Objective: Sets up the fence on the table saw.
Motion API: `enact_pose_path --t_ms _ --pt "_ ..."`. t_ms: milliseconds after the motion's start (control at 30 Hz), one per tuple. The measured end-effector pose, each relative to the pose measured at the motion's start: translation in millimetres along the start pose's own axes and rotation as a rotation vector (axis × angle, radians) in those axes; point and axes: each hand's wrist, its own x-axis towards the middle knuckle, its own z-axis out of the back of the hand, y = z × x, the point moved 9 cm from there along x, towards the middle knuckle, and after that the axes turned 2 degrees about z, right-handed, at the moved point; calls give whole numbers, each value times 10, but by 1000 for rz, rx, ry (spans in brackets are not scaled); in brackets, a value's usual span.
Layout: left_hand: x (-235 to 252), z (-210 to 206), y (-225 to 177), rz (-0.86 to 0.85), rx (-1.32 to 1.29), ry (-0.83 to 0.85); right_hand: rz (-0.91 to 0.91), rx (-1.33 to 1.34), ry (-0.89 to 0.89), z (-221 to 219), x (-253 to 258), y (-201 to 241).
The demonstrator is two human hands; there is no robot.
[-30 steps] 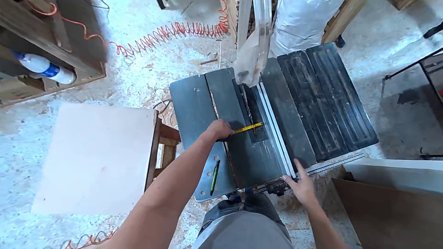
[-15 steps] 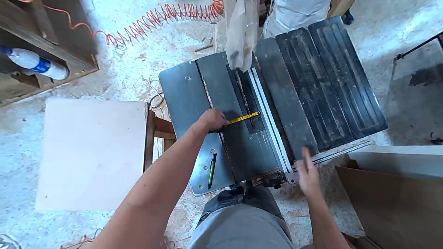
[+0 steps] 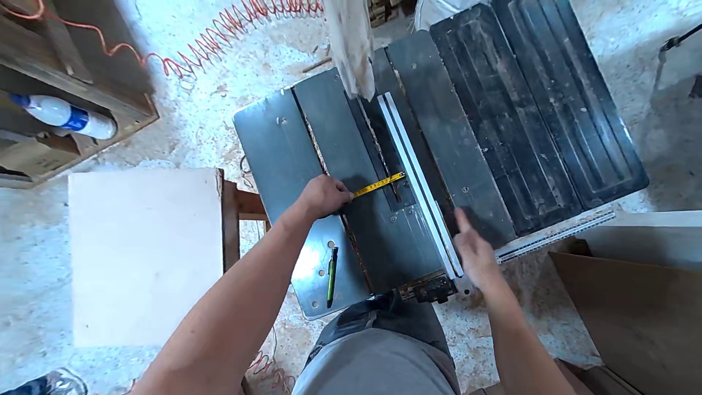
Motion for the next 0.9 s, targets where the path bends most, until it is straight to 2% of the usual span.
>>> enact_pose_path --t_ms 67,100,200,233,333,400,533,667,767,900 --pt "10 5 11 3 -16 -8 -28 66 -175 307 13 -38" --pt "20 2 18 5 -16 -5 -21 44 -195 318 -1 -11" --pt "28 -4 39 7 -13 11 112 -198 21 -180 -108 266" --pt "36 2 35 0 -17 17 145 -223 40 -221 -109 298" --pt "54 7 12 -9 -32 21 75 -140 -118 153 -60 198" --pt "40 4 23 2 -28 24 49 -112 -186 223 -46 144" --pt "41 19 13 6 -28 16 135 -152 -125 -47 -83 200" --pt "-1 -6 31 6 -14 -23 66 -378 -3 -310 -144 158" --pt "32 -1 20 5 -8 -2 34 -509 -36 -414 -158 167" --pt "61 -1 -41 11 7 37 -66 -449 -86 -348 -167 92"
